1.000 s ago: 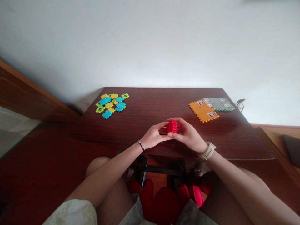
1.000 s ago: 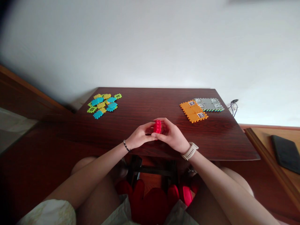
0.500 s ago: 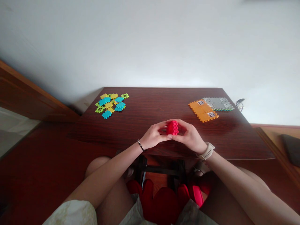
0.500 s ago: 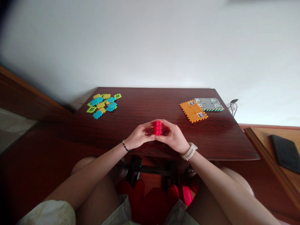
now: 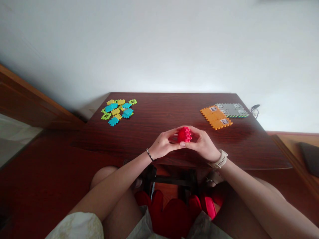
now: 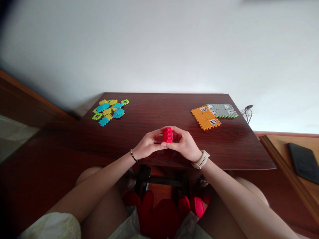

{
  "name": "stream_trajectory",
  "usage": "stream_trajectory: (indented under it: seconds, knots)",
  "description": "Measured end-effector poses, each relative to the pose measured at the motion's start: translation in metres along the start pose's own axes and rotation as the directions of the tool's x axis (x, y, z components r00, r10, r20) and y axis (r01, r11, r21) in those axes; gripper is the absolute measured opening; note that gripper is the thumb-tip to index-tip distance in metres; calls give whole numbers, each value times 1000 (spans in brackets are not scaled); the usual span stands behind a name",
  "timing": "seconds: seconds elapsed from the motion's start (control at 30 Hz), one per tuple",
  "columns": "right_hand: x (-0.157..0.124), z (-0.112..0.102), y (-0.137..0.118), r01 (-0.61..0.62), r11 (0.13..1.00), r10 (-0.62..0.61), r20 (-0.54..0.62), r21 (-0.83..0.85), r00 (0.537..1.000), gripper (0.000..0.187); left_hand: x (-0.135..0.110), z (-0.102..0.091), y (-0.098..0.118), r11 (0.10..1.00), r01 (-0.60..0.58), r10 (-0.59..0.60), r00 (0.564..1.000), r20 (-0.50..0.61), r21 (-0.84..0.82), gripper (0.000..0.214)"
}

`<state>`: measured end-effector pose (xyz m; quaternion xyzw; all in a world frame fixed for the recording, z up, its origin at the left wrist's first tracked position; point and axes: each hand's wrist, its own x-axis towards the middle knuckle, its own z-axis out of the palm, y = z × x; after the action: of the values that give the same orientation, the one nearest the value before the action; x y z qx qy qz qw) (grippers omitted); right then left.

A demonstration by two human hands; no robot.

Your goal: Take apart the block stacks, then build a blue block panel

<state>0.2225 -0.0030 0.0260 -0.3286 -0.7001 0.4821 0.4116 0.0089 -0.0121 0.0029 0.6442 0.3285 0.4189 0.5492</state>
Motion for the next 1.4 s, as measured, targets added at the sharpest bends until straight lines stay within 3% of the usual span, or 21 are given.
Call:
stream_trajectory:
  seconds: [0.77,1.4]
  knots:
    - [1,2,1,11,997,-9,-26,80,1000,59,0,0,1,999,-13,14,1000,27,-30,69]
    - [-2,7,-2,81,991,-72,-79,107,994,59,-2,2,10,993,-11,14,999,30,-118,52]
